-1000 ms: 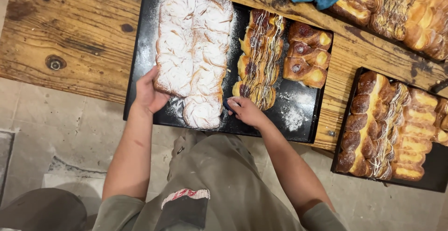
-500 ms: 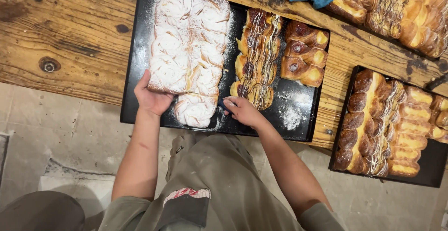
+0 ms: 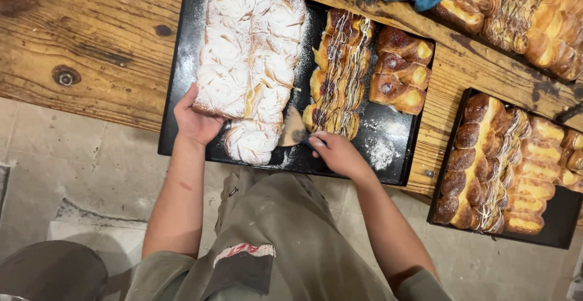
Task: Organizing and separating baked pastries on trays using a metal spatula on a wooden work table
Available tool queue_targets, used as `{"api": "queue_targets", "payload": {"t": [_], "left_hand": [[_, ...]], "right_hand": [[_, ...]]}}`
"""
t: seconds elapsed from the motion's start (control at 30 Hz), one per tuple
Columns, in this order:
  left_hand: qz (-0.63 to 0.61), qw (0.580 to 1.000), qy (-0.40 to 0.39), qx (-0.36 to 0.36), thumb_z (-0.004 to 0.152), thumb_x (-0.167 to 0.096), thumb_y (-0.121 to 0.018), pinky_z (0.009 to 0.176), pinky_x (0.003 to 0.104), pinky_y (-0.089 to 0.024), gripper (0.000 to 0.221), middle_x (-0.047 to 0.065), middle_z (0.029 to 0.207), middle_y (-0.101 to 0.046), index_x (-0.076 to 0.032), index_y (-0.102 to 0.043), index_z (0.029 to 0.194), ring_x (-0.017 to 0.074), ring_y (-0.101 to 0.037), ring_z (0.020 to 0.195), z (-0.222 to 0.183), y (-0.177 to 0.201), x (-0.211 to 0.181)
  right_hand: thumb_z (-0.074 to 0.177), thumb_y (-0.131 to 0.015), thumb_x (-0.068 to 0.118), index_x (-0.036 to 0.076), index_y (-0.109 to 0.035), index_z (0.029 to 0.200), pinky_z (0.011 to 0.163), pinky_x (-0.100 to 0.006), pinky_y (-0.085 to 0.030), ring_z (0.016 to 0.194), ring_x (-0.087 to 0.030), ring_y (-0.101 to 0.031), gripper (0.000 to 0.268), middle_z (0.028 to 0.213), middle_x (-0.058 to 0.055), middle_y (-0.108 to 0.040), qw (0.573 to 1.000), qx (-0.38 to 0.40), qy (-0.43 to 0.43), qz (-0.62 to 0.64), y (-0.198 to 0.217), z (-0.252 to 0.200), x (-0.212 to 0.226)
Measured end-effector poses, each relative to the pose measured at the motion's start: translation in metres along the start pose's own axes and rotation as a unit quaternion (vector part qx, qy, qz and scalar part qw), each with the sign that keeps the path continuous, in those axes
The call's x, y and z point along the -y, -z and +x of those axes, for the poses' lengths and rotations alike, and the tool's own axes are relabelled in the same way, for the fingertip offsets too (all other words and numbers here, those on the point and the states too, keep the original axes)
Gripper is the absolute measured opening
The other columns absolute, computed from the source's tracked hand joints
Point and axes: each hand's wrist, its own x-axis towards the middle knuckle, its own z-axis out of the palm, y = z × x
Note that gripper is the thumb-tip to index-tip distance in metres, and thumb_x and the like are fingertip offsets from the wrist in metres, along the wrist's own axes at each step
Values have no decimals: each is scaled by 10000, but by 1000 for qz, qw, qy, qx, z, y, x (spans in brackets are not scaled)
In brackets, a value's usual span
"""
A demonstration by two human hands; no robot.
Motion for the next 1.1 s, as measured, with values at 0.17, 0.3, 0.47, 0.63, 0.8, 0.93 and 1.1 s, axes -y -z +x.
{"api": "queue_targets", "payload": {"t": [0.17,0.3,0.47,0.63,0.8,0.93,1.1], "left_hand": [[27,1000,6,-8,903,-419,-606,1026,719,-480,658,155,1405,-621,-75,-532,1460,427,-612,1291,-5,-7,-5],[47,999,20,-5,878,-388,-612,1015,691,-508,639,147,1365,-651,-71,-563,1430,410,-653,1244,-13,-28,-15],[88,996,30,-1,879,-372,-614,993,678,-530,604,138,1344,-671,-82,-588,1407,392,-675,1212,3,-9,-32],[104,994,44,-5,869,-350,-624,984,654,-548,585,126,1340,-682,-79,-604,1388,369,-694,1190,10,-5,-48],[125,989,72,-17,844,-353,-635,892,636,-597,531,92,1234,-726,-117,-650,1320,356,-743,1071,16,-8,-70],[179,979,91,-19,860,-357,-621,786,614,-625,481,86,1143,-749,-133,-671,1283,333,-769,959,17,-11,-89],[260,959,107,-13,841,-320,-594,677,599,-629,468,82,1149,-731,-211,-661,1291,326,-771,913,12,-27,-101]], "right_hand": [[1037,-489,469,240,-671,1344,930,-461,-538,991,-251,-736,424,910,31,-807,996,-50,-71,-17,12,-22,7],[1040,-486,392,136,-695,1297,973,-499,-511,963,-300,-730,419,923,-94,-786,996,-63,-6,66,6,-9,51],[1027,-487,446,194,-703,1282,962,-461,-530,997,-257,-736,419,859,16,-787,998,-39,21,40,-11,35,75],[1009,-496,476,203,-720,1239,968,-476,-530,1027,-308,-726,421,856,14,-788,999,-26,22,-15,-20,58,79],[1017,-488,420,119,-685,1300,1024,-501,-513,1142,-348,-687,458,930,-52,-793,1000,-18,6,-25,-24,69,81],[1010,-483,410,129,-692,1292,1010,-501,-521,1142,-334,-691,450,907,-34,-795,1000,-14,-4,-20,-16,52,100],[1006,-483,414,146,-691,1305,1050,-521,-488,1171,-384,-664,452,1026,-105,-787,1000,-12,14,-13,-7,30,105]]}}
